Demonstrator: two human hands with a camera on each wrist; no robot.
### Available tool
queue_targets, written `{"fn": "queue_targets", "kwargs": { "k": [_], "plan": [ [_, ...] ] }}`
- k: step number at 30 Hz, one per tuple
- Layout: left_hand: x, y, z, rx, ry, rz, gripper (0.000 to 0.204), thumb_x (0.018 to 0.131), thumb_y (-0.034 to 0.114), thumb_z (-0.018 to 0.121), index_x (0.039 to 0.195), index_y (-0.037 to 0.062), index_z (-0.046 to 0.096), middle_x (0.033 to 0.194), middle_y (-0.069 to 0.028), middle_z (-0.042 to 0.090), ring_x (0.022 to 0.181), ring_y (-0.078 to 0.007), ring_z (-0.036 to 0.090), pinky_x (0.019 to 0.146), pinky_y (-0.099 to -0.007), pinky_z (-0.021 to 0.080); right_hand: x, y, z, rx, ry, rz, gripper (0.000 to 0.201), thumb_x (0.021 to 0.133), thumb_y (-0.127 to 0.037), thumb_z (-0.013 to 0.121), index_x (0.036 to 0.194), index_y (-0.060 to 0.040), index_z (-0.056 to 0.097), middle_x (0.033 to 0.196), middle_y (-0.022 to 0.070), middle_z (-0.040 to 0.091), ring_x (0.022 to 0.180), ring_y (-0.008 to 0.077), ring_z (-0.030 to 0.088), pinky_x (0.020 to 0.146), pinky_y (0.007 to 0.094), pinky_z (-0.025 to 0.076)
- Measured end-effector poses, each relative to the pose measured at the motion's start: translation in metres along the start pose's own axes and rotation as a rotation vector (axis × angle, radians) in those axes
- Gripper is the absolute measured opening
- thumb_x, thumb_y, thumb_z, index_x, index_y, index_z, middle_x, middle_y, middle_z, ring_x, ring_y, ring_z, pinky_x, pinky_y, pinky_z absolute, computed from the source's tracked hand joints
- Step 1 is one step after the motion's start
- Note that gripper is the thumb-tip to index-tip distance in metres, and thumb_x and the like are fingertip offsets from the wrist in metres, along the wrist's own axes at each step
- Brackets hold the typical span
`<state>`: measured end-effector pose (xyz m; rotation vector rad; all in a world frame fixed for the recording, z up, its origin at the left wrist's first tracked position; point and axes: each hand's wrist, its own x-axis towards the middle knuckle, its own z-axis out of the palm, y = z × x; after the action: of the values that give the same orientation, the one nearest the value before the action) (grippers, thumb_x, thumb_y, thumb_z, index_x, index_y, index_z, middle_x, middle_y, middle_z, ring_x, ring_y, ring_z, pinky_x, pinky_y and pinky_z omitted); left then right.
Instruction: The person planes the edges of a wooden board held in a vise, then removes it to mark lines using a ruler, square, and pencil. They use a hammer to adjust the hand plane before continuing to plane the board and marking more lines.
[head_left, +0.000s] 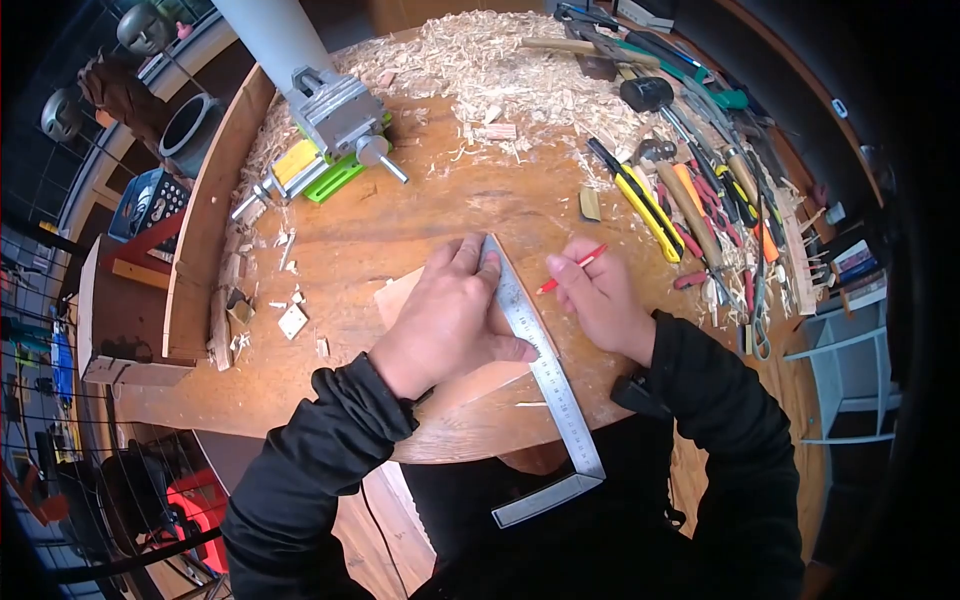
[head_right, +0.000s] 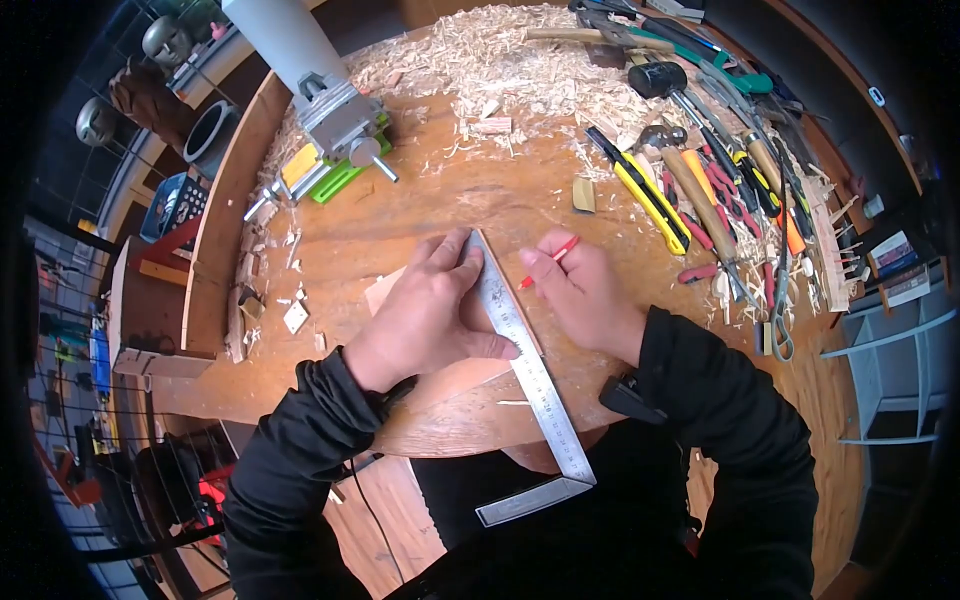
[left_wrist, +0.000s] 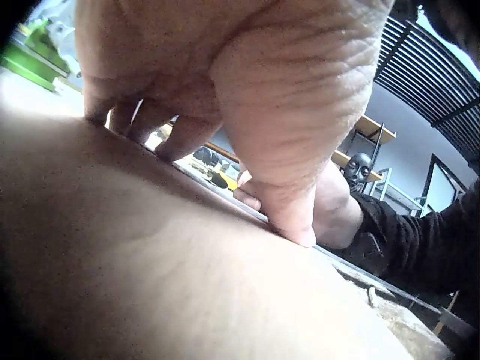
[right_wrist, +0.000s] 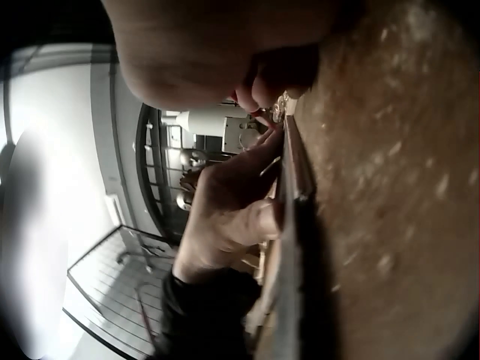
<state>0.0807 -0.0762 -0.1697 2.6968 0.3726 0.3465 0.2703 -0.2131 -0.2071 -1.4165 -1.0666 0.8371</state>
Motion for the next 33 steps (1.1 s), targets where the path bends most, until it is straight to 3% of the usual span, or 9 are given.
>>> {"fn": "queue_targets", "kwargs": {
  "k": [23,25,32,33],
  "plan": [
    [-0.001,0.0,-0.004,-0.009,0.024,-0.004,0.101,0.059,0.047,0.096,0.129,-0.0176,0.063,0.141,-0.0351,0.056,0.129,-0.0464,0.054,0.115,-0.045,0.045,-0.003,-0.002,0.005,-0.102,-0.004,-0.103,0.022,0.109,-0.023,0.063,0.095,-0.0054,0.065,0.08,-0.001,0.064,0.068,0.0051,0.057,0.063,0.0232,0.046],
    [0.0,0.0,-0.006,-0.013,0.024,-0.008,0.101,0.058,0.047,0.096,0.129,-0.0174,0.064,0.141,-0.035,0.056,0.129,-0.0462,0.054,0.115,-0.0453,0.045,-0.005,-0.005,0.005,-0.049,-0.006,-0.049,0.022,0.109,-0.02,0.063,0.098,-0.0019,0.066,0.083,0.0018,0.06,0.079,0.0063,0.054,0.071,0.0265,0.046],
    [0.001,0.0,-0.009,-0.029,0.009,-0.011,0.103,0.057,0.049,0.096,0.128,-0.0174,0.065,0.142,-0.034,0.056,0.125,-0.0438,0.055,0.113,-0.0434,0.044,-0.005,-0.005,0.003,-0.06,-0.029,-0.055,0.018,0.109,-0.017,0.064,0.101,-0.0008,0.067,0.086,0.003,0.062,0.08,0.008,0.056,0.073,0.0268,0.047],
    [0.001,0.0,-0.009,-0.028,0.001,-0.016,0.104,0.057,0.05,0.096,0.129,-0.0175,0.065,0.142,-0.0341,0.056,0.124,-0.0435,0.055,0.113,-0.0431,0.044,-0.004,-0.003,0.003,-0.078,-0.021,-0.109,0.02,0.109,-0.02,0.064,0.1,-0.0021,0.066,0.085,0.0024,0.064,0.075,0.0069,0.058,0.068,0.0249,0.047]
  ]
}}
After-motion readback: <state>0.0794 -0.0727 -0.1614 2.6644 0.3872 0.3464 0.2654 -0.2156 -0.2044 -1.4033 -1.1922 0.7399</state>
